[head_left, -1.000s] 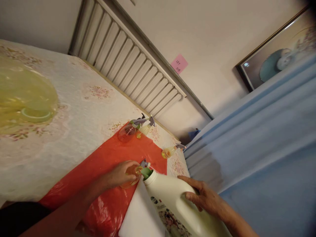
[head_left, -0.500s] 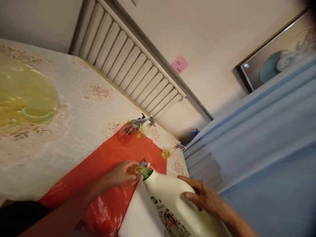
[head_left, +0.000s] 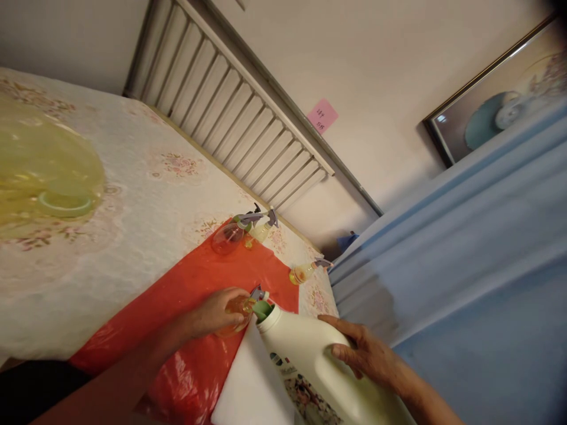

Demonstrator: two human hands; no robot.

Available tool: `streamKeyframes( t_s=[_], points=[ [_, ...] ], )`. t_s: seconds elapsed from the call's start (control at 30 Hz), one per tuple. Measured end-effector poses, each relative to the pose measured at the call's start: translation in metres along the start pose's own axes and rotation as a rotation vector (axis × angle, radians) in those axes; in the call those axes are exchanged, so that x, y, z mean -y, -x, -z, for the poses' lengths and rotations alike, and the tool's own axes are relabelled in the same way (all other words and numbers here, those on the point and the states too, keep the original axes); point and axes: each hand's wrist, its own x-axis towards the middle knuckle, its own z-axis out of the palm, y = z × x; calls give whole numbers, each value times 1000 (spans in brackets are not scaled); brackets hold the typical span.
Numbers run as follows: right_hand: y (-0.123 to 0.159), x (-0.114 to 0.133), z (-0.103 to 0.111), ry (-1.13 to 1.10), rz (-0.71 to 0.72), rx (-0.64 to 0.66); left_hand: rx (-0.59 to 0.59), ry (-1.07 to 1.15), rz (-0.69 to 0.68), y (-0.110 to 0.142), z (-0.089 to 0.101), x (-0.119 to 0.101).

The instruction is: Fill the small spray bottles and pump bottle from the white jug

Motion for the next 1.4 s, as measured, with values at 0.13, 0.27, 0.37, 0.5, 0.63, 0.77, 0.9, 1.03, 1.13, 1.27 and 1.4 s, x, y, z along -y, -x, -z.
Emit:
streamKeyframes(
  t_s=[0.13, 0.27, 0.37, 0.5, 0.63, 0.77, 0.9, 1.03, 1.13, 1.27, 1.4],
  points=[
    [0, 1, 0, -2, 6, 5, 2, 0, -3, 0, 0, 1],
    [1, 3, 0, -14, 18, 12, 3, 2, 1, 0, 0, 1],
    [2, 4, 0, -5, 13, 11, -3, -3, 8, 0, 0, 2],
    [1, 3, 0, 20, -4, 4, -4, -4, 11, 0, -1, 3],
    [0, 3, 0, 18, 7, 9, 3, -4, -8, 0, 0, 3],
    [0, 3, 1, 15, 21, 18, 6, 0, -11, -1, -1, 4],
    [1, 4, 2, 13, 23, 23, 9, 2, -8, -1, 0, 5],
    [1, 5, 2, 20, 5, 15, 6, 1, -2, 0, 0, 2],
    [0, 6, 1, 27, 13, 19, 7, 2, -3, 0, 1, 0],
    [0, 7, 1, 22, 10, 19, 6, 7, -2, 0, 0, 1],
    [1, 8, 1, 14, 0, 19, 7, 10, -7, -1, 0, 3]
  ],
)
